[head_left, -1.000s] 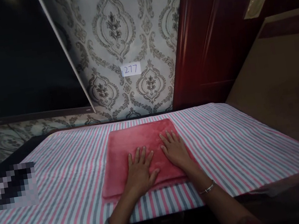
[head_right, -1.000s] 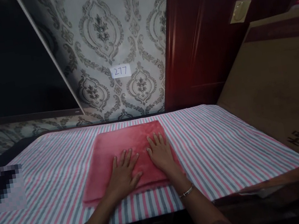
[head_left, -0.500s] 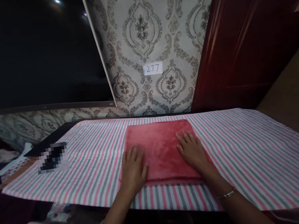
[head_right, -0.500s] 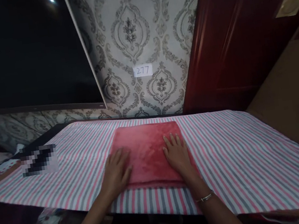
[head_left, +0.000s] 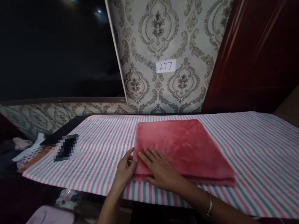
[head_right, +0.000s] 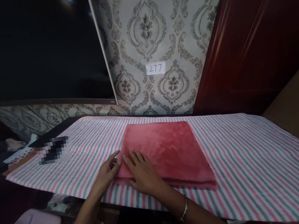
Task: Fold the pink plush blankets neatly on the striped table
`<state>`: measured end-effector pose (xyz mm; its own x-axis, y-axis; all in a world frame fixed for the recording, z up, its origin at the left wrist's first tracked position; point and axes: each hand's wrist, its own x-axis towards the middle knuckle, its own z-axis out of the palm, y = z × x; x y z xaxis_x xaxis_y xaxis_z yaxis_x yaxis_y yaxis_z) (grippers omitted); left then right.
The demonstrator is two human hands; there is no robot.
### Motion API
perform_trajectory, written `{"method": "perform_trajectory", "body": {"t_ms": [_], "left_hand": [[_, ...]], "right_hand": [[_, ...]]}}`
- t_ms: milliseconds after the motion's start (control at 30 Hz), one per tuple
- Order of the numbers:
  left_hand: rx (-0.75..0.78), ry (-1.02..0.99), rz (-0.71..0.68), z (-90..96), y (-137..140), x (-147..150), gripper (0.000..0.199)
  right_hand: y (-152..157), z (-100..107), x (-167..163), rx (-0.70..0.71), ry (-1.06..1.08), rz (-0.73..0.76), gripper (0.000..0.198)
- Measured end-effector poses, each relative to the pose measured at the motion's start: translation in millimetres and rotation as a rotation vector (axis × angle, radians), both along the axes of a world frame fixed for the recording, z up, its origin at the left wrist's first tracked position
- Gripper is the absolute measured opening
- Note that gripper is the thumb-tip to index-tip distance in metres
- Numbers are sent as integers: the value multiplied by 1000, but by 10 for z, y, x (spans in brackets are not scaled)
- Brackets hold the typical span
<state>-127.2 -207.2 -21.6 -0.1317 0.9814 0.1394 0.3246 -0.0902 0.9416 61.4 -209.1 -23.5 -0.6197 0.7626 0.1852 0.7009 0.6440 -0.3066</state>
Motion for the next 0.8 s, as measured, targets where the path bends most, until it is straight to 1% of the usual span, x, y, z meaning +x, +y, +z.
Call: {"method": "perform_trajectory", "body": {"t_ms": [100,167,233,300,367,433,500,567,600,667,733,800], "left_hand": [[-7,-178,-43,36,-35,-12,59],[-22,-315,-32,30,-40,-51,52],[-25,-417,8,13,-13,-100,42],[-1,-458,10,4,57,-131,35],[-1,-460,-73,12,180,-115,31],[-88,-469,-206,36,358,-39,27],[-246,-509,-320,70,585,86,24],[-387,-561,-393,109,845,232,27],[-432,-579,-414,128,981,302,29],[-463,-595,-416,157,1247,419,25],[-452,-607,-375,166,1485,489,19],[-438,-625,-319,149,1673,509,19]], "right_hand": [[51,-64,-75,-3,49,-60,74],[122,-82,-55,-43,182,-64,62],[202,-61,1,-126,429,-100,49],[274,9,79,-229,729,-200,42],[326,120,169,-320,984,-334,45],[359,249,253,-371,1139,-455,48],[380,368,318,-383,1210,-534,49],[394,467,359,-368,1235,-536,50],[400,508,373,-358,1239,-518,50],[412,580,395,-347,1247,-473,49],[430,642,418,-362,1244,-438,47],[460,693,445,-374,1222,-431,46]]}}
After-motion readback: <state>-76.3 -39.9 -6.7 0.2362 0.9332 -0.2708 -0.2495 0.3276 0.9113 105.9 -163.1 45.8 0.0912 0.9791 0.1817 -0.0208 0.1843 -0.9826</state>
